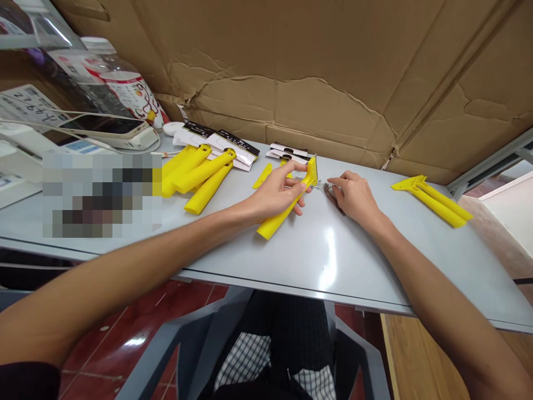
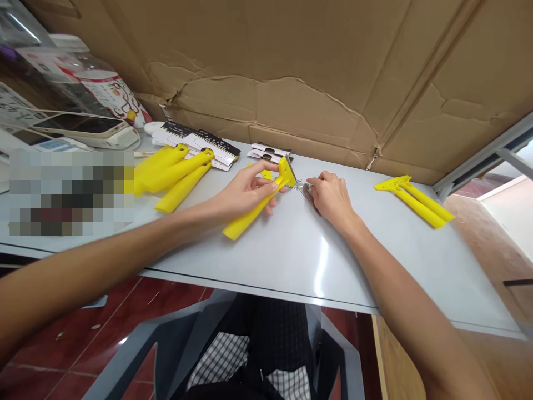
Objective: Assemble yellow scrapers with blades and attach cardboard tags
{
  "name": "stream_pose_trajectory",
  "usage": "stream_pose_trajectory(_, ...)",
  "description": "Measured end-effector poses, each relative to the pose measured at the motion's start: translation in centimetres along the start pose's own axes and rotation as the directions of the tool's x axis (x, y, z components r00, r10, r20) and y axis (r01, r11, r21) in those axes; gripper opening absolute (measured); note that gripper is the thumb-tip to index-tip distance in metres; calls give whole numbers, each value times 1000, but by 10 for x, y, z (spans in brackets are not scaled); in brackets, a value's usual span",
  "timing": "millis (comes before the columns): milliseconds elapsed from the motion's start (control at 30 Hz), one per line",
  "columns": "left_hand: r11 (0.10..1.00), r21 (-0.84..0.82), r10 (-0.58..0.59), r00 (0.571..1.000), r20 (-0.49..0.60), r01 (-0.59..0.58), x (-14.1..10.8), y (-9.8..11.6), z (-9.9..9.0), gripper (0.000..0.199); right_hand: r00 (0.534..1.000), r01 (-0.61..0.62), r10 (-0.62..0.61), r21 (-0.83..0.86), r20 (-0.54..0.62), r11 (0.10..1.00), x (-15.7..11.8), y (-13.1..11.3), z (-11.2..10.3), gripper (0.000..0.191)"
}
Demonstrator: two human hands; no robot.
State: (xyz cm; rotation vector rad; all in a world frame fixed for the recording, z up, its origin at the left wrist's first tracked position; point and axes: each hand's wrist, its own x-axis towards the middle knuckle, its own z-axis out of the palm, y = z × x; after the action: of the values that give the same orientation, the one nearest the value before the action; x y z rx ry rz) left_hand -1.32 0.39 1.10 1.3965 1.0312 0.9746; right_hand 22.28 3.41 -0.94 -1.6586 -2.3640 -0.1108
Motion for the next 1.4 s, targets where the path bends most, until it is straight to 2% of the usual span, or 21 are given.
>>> stream_pose_trajectory(233, 999, -38, -35, 999, 6, 35, 1, -5, 2, 31, 999, -24, 24, -9, 24, 1000, 4, -3, -1, 39)
stream_pose_trajectory(600, 994, -48, -94, 996, -3, 94, -3, 8, 8, 33, 999, -31, 31, -12, -13, 999, 10, -6, 3, 30)
stream_pose_trajectory(967, 991, -112, -68, 998, -1, 68, -2, 3, 11, 28, 999, -18, 16, -37, -42, 999, 8, -8, 2, 32)
stream_pose_trajectory(1400, 986, -155, -69, 998, -7, 67, 3, -2, 8, 34, 1000, -21, 22, -47, 12, 999, 8, -14, 1, 32)
